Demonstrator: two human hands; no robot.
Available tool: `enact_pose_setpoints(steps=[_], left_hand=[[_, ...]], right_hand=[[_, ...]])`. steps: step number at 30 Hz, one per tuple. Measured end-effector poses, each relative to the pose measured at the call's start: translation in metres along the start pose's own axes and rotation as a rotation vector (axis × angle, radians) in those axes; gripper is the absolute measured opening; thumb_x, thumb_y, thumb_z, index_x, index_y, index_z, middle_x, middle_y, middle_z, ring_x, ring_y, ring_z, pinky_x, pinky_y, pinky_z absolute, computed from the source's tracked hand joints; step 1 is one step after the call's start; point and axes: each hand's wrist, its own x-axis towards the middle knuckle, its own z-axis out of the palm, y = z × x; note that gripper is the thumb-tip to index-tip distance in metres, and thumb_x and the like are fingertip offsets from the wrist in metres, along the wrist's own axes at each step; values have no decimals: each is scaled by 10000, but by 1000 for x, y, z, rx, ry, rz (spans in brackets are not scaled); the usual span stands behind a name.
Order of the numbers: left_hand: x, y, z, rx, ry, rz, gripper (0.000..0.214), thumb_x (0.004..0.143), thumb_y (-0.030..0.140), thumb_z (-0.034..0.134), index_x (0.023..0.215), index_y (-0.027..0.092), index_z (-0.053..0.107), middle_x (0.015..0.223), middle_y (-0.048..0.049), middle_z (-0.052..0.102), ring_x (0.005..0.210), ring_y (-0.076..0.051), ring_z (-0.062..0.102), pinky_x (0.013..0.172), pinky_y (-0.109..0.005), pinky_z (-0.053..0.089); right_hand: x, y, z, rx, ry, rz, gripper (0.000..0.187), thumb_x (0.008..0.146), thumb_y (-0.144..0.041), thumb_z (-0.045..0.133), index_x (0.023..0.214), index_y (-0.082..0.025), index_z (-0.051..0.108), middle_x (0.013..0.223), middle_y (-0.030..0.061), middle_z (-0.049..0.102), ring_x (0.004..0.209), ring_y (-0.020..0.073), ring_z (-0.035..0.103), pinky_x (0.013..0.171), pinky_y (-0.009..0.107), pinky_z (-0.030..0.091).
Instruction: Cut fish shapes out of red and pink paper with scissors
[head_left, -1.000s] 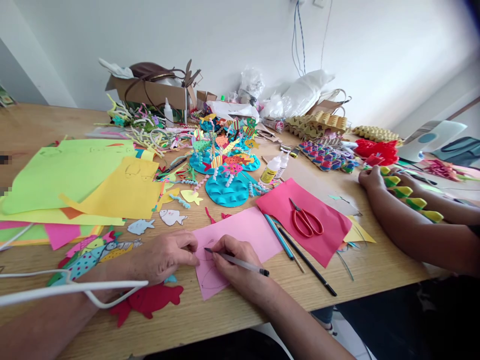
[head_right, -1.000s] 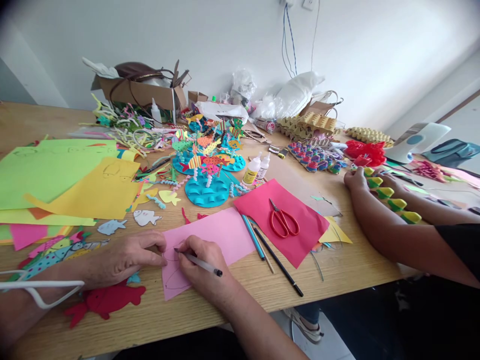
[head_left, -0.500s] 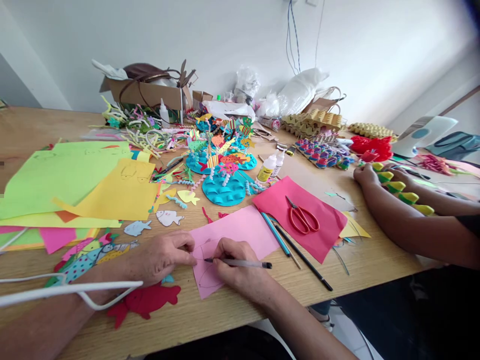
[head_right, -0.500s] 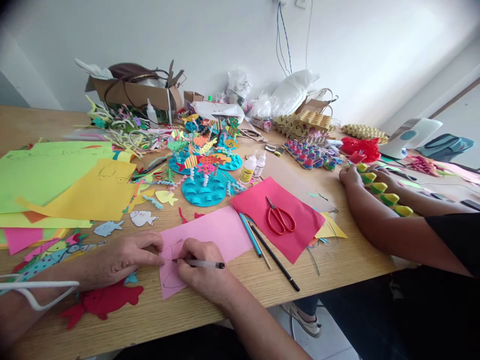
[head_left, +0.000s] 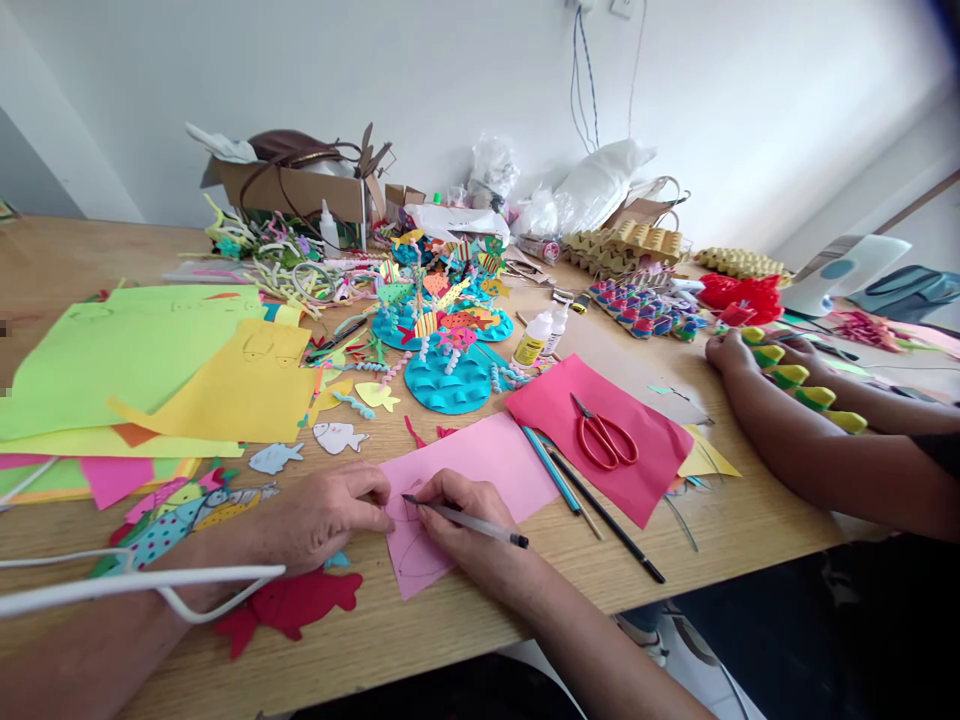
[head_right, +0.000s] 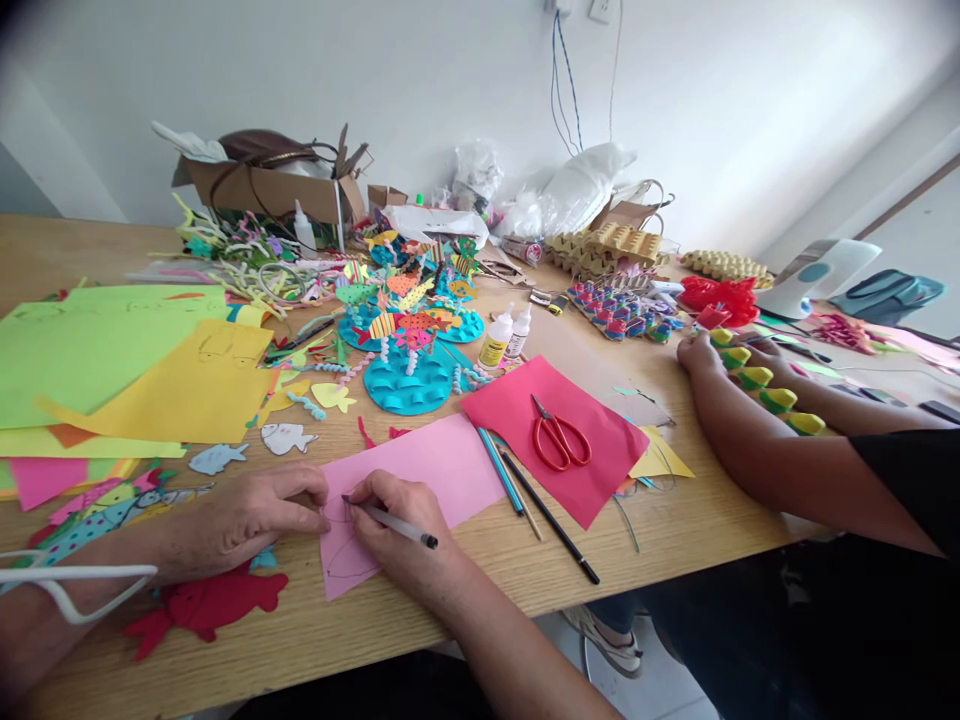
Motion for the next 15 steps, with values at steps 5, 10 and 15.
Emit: enact_pose_setpoints(steps=[5, 10, 15], left_hand=[[0, 1, -1, -2, 4, 2, 381, 816, 33, 368, 902, 211, 693, 885, -61, 587, 820, -174, 558, 773, -257, 434], [1, 3, -3, -5, 2, -2, 388, 834, 40, 353, 905, 217, 690, 886, -54, 594, 817, -164, 558, 767, -249, 434], [1, 3, -3, -7, 0, -6, 400, 836, 26, 344, 921, 218, 684, 889, -49, 590, 840, -159, 552, 764, -240, 427]], right_hand=[[0, -1, 0, -36, 1, -9, 110, 752, -102, 528, 779, -167, 613, 702, 7, 657, 585, 111, 568, 543, 192, 419], [-2, -6, -2, -11, 8, -21, 98, 728, -99, 520, 678, -170, 566, 629, -17, 608, 530, 98, 519, 509, 182, 391], [-4, -9, -7, 11, -27, -22, 125, 693, -64, 484, 634, -165, 528, 606, -21, 567, 533, 98, 492, 504, 182, 371]])
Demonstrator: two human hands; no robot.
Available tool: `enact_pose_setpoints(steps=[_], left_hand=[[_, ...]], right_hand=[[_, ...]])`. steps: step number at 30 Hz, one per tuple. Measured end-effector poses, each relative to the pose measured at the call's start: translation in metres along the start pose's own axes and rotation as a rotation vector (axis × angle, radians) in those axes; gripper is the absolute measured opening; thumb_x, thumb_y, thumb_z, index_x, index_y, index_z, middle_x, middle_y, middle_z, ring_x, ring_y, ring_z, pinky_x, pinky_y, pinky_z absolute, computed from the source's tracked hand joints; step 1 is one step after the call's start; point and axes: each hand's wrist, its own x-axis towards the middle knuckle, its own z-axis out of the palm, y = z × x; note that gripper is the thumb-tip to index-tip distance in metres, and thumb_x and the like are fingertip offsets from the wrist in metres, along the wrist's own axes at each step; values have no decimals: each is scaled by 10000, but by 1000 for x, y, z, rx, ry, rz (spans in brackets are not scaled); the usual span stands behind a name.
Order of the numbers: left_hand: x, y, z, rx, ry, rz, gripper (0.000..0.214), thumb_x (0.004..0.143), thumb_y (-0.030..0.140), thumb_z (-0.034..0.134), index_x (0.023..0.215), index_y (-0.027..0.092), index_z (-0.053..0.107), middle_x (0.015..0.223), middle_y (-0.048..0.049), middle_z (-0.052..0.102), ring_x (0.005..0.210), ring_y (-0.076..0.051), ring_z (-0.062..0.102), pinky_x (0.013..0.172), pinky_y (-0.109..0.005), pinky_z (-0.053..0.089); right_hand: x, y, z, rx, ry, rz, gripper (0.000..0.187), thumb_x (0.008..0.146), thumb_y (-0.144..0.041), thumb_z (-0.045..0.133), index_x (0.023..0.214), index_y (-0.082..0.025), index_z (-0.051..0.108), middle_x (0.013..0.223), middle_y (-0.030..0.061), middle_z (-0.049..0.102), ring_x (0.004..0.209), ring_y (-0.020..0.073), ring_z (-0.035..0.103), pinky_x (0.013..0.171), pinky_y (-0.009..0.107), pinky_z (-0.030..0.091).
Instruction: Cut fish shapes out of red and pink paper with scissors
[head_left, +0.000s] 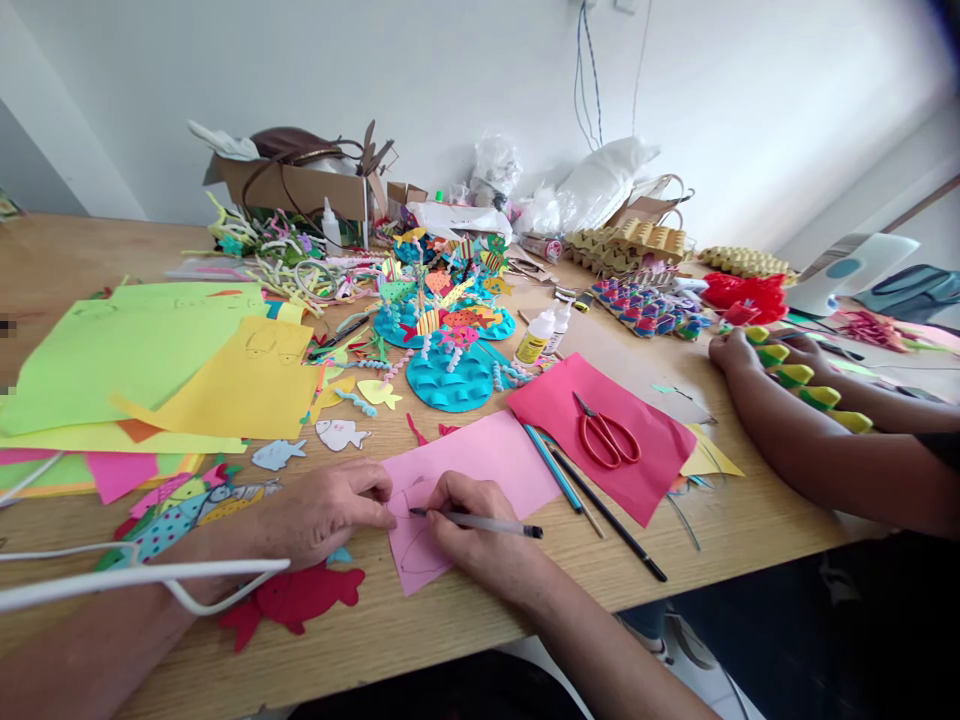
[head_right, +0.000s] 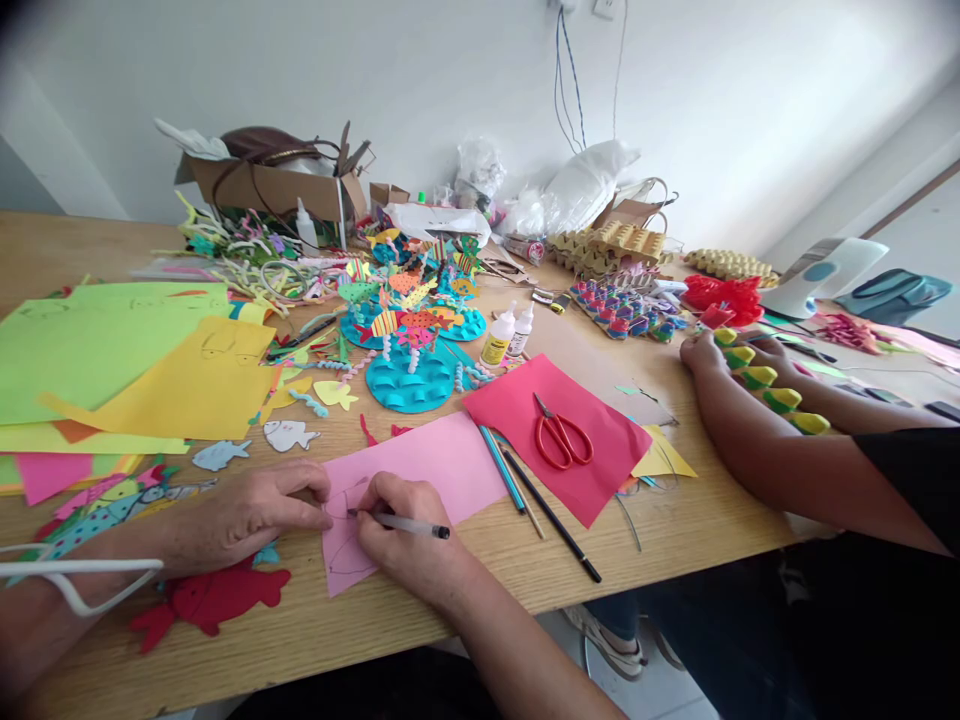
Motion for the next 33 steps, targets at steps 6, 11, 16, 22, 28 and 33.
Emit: enact_pose_setpoints(steps=[6, 11, 16, 22, 28, 33], left_hand=[[1, -1, 0, 7, -15, -6, 391, 832, 3, 361, 917, 201, 687, 892, -56, 587, 840, -156, 549, 750, -227, 415], [0, -1, 1, 13, -4, -9, 394, 829, 6, 362, 911, 207, 690, 893, -53, 588, 839, -156, 550, 750, -231, 415], [-1, 0, 0, 6, 5, -6, 401, 836, 19, 349, 913, 218, 689, 890, -48, 590, 836, -155, 550, 755, -232, 419], [0, -1, 0, 0, 14, 3, 405, 834, 20, 352, 918, 234, 686, 890, -45, 592, 834, -158, 551, 753, -234, 422], [-2, -3, 1, -48, 25, 16, 409, 779, -22, 381, 928, 212, 682, 903, -56, 591, 846, -172, 565, 786, -246, 428], [1, 0, -4, -63, -3, 14, 425, 715, -75, 398, 889, 190, 681, 881, -52, 612, 841, -178, 580, 774, -236, 430]], right_hand=[[-2, 2, -1, 9, -26, -5, 139, 653, -37, 471, 621, -166, 512, 590, -33, 538, 525, 92, 471, 496, 178, 353], [-1, 3, 0, 6, -4, 6, 126, 669, -63, 473, 618, -172, 509, 586, -35, 537, 520, 94, 473, 496, 180, 359], [-1, 1, 0, -14, 15, 15, 121, 688, -75, 478, 625, -173, 512, 585, -33, 537, 525, 96, 482, 496, 182, 359], [-1, -1, -1, 15, 11, 14, 126, 691, -69, 483, 627, -175, 508, 591, -34, 541, 525, 93, 477, 489, 179, 359], [0, 5, 5, 31, 9, -5, 93, 727, -98, 503, 708, -179, 544, 622, -31, 570, 530, 94, 499, 498, 176, 377], [0, 7, 8, 8, 2, -27, 114, 722, -77, 508, 729, -176, 563, 642, -27, 594, 536, 93, 510, 502, 175, 379]])
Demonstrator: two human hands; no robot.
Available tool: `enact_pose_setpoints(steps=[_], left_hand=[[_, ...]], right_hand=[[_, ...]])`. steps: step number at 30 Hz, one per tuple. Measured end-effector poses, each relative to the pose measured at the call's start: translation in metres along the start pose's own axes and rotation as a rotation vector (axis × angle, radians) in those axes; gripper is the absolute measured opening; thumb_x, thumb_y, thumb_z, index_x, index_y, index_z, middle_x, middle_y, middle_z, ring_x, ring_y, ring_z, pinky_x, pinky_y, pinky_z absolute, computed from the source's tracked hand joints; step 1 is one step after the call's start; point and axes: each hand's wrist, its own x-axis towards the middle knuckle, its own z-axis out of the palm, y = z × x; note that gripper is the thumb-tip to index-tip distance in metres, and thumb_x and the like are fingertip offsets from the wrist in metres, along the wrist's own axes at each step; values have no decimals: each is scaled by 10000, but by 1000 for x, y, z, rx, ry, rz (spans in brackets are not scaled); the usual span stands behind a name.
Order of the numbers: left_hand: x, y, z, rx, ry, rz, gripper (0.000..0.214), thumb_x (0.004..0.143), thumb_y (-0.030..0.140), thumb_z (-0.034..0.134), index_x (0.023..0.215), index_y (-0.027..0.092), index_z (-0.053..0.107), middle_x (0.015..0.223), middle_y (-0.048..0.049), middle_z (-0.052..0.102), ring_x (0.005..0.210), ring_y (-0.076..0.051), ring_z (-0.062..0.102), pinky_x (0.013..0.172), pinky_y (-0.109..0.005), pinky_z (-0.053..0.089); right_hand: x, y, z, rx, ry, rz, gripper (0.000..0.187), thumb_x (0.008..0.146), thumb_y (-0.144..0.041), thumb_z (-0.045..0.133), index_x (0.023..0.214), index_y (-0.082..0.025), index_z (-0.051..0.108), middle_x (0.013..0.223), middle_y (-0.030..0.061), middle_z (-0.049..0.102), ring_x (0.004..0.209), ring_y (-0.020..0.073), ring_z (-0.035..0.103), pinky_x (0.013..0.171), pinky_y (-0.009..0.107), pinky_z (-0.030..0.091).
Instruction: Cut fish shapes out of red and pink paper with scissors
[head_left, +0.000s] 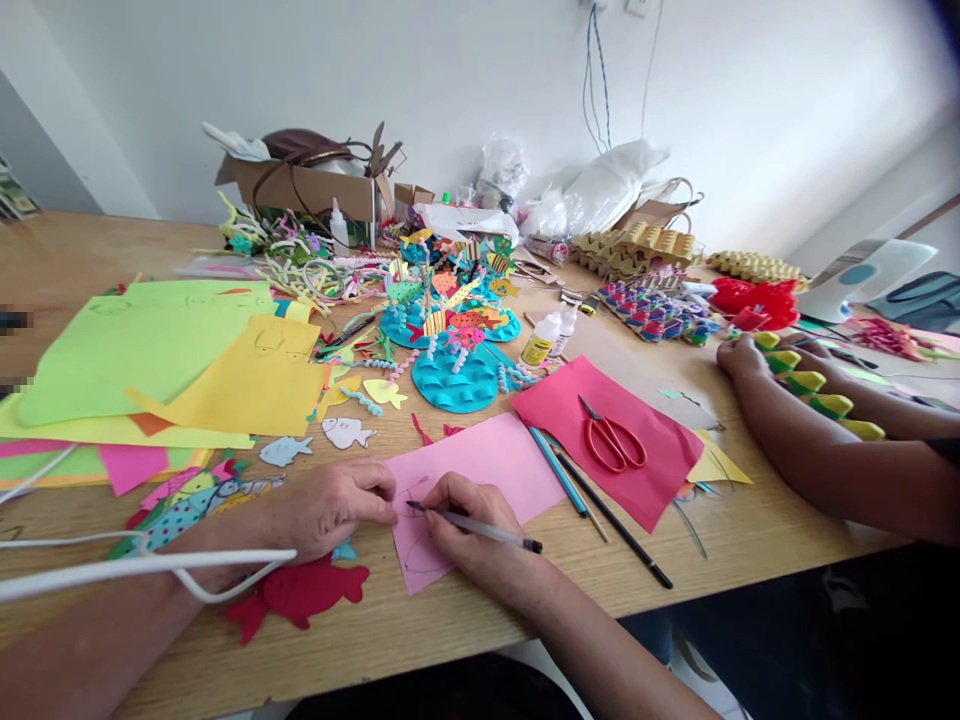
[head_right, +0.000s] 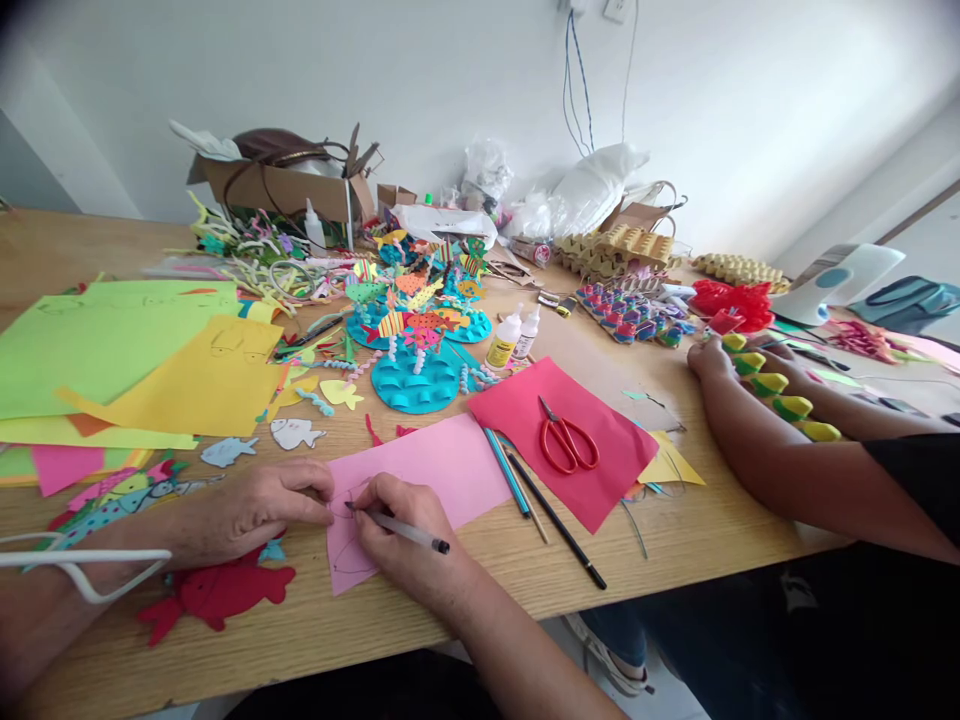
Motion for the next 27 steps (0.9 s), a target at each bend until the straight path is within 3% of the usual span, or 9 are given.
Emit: enact_pose_setpoints(steps=[27], left_hand=[[0, 1, 0, 7, 2, -7, 387, 787, -2, 364, 877, 206, 677, 881, -54, 615, 826, -173, 578, 760, -233, 434]], right_hand=[[1, -1, 0, -39, -24, -3, 146, 708, -53, 505, 708, -188, 559, 662, -31, 604, 543, 94, 510, 519, 177, 396]])
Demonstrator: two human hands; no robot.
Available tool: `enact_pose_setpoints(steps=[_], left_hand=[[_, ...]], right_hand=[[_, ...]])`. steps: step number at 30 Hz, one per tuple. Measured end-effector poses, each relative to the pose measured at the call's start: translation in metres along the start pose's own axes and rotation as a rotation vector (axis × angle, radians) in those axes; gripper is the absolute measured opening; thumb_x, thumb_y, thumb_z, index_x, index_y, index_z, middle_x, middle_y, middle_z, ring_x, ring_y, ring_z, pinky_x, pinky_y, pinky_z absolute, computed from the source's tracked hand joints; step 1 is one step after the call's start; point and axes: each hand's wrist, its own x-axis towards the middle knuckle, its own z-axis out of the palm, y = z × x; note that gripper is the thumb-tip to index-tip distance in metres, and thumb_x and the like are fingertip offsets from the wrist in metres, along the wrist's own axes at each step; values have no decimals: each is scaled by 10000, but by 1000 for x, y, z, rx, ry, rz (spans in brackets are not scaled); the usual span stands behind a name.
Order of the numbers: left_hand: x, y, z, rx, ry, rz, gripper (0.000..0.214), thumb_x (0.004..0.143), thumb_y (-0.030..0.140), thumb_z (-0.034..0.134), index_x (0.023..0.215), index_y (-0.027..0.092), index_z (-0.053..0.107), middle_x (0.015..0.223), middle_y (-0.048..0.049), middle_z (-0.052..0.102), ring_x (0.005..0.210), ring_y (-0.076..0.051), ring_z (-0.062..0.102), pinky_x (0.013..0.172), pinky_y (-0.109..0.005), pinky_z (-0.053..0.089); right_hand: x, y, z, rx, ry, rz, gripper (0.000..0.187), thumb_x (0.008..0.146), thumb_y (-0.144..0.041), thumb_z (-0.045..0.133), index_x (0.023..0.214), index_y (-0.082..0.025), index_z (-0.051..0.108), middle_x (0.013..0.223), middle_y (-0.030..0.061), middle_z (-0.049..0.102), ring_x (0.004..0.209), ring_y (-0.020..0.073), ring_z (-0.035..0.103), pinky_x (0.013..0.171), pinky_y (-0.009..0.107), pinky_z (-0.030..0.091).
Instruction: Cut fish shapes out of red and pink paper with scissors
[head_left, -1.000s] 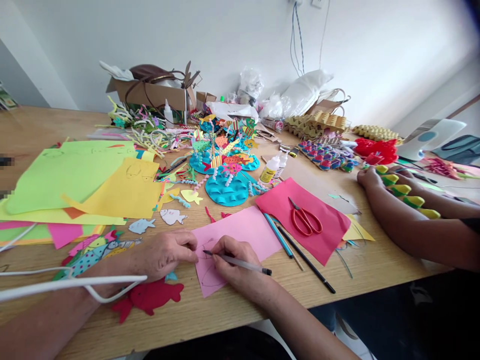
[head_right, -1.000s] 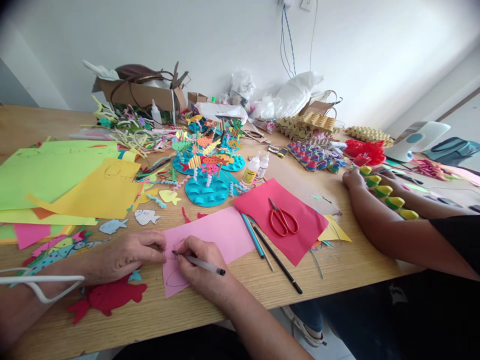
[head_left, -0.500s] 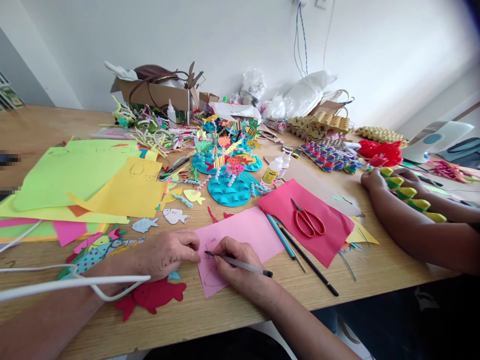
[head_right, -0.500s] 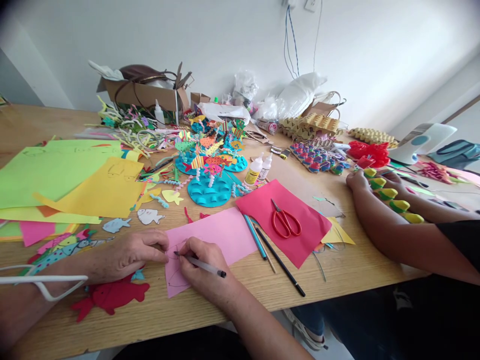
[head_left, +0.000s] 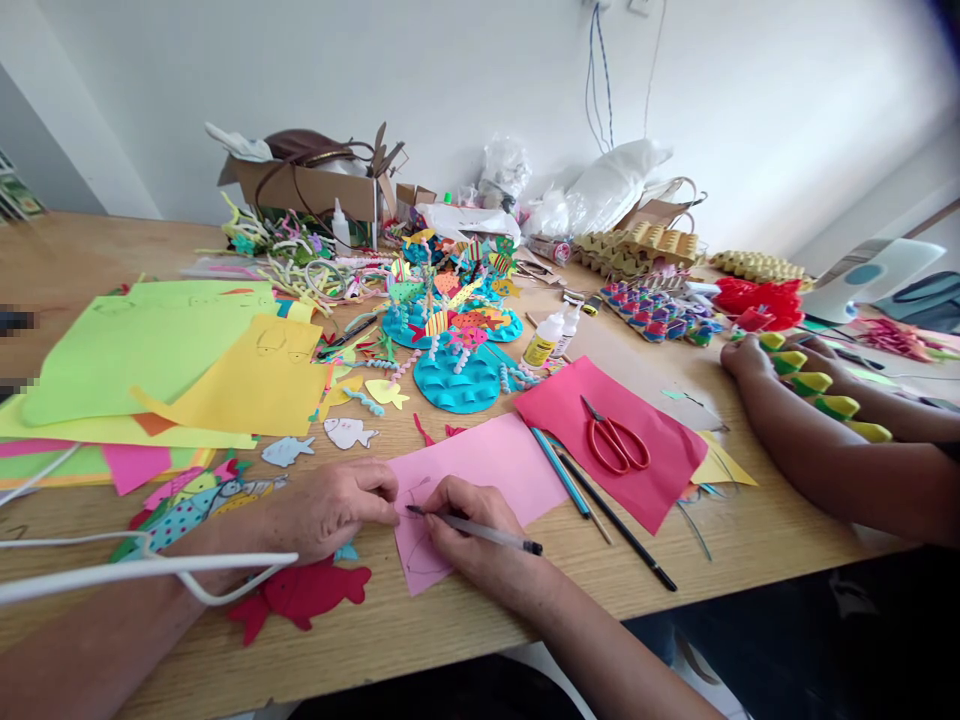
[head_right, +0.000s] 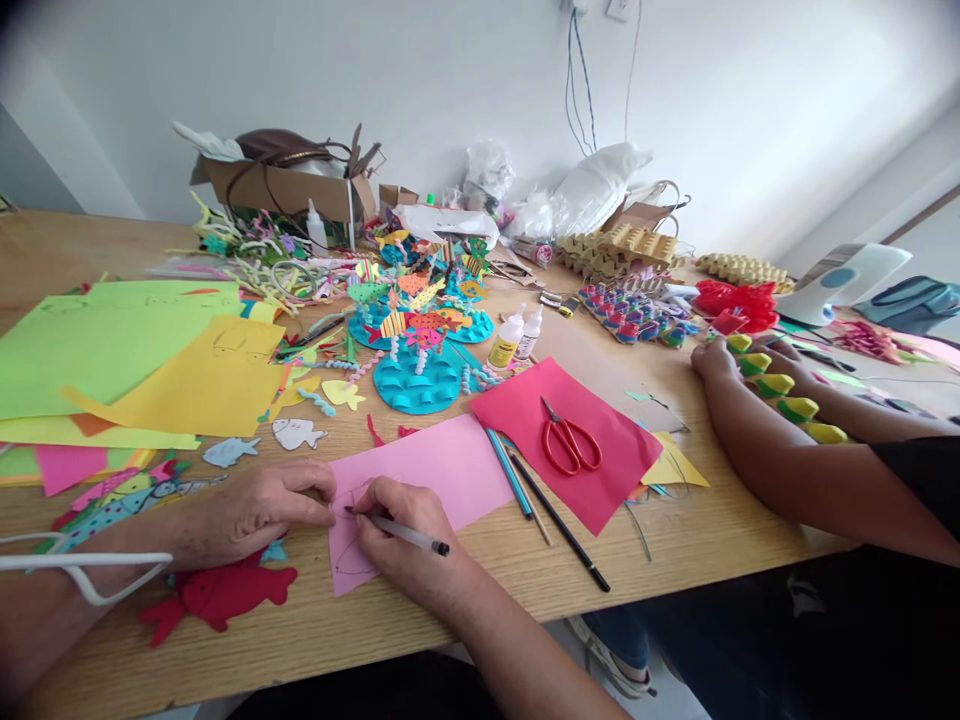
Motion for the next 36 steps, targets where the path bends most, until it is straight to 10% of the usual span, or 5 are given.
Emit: enact_pose_setpoints(steps=[36], left_hand=[[1, 0, 1, -1, -2, 2, 398, 804, 11, 338, 884, 186, 686, 881, -70, 615, 835, -177, 578, 759, -253, 428]], right_hand=[[1, -2, 0, -4, 11, -10, 130, 712, -64, 507, 671, -181, 546, 635, -25, 591, 535, 98, 510, 523, 181, 392]])
